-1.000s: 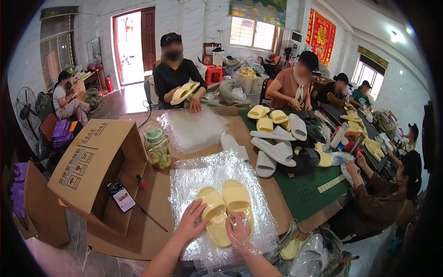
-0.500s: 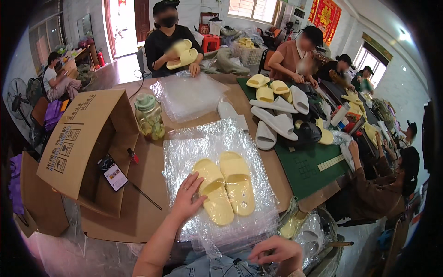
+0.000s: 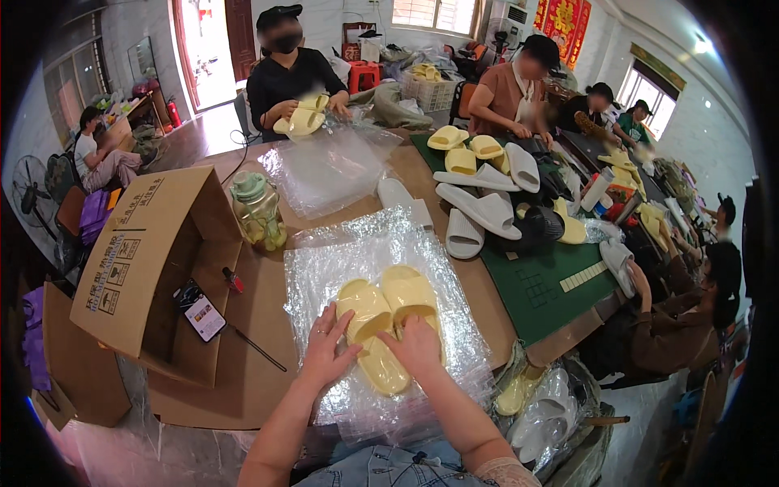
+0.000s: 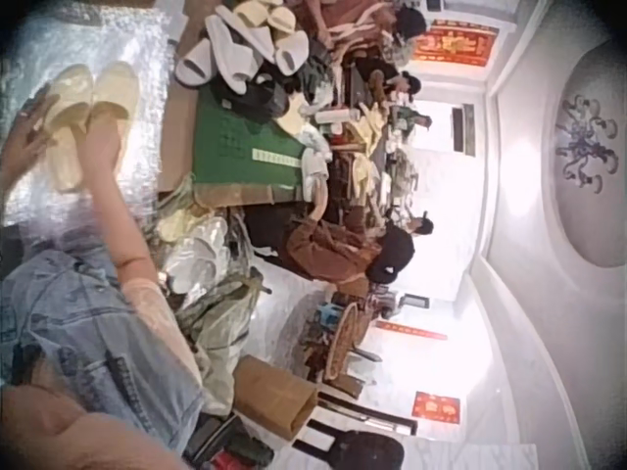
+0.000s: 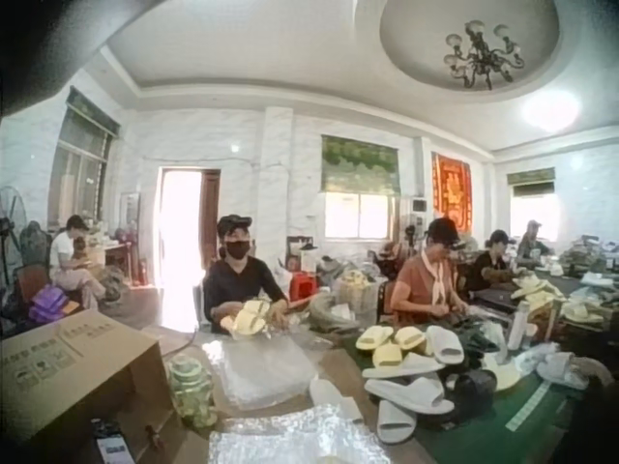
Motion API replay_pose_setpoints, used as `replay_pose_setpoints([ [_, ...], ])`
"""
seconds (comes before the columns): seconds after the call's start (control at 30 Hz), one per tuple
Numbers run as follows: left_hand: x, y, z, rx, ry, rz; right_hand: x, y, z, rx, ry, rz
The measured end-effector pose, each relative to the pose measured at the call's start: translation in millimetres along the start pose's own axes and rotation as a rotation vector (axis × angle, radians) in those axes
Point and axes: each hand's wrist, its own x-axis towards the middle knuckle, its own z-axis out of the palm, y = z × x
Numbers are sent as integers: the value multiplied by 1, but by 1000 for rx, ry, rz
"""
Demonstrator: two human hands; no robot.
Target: The person wraps pairs of slippers in bubble wrap at a workbench. They handle multiple pairs of white, yellow, and black slippers, placing each pair onto a sheet of bubble wrap, folding the wrap around the footwear, and setting the wrapped units aside. The workspace is shared with other workers performing similar tasks.
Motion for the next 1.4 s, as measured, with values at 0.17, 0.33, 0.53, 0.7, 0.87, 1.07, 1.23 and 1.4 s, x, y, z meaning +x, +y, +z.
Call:
replay_pose_setpoints([
  [0.17,-2,13,-3,-15,7,-50,6,0,7,104,20,-62],
  [0.33,0,-7,2,17,39,2,-14,25,5,167,119,-73],
  [0.53,1,2,8,159,-7,-46,-92,82,-34,232,244,127],
  [0.7,0,-12,8,132,-35,9,-183,181,-85,243,638,494],
  [0.87,1,-9,4,139,-52,20,-260,292,-118,-104,533,957],
  [1.07,5,-9,5,136,-73,49,-252,343,-27,-385,339,1148],
  [1.23,3,-10,4,153,-56,44,-236,310,-61,-243,247,1186],
  [1.4,-2,-12,6,173,-34,30,-218,252,-144,-488,-5,1057],
])
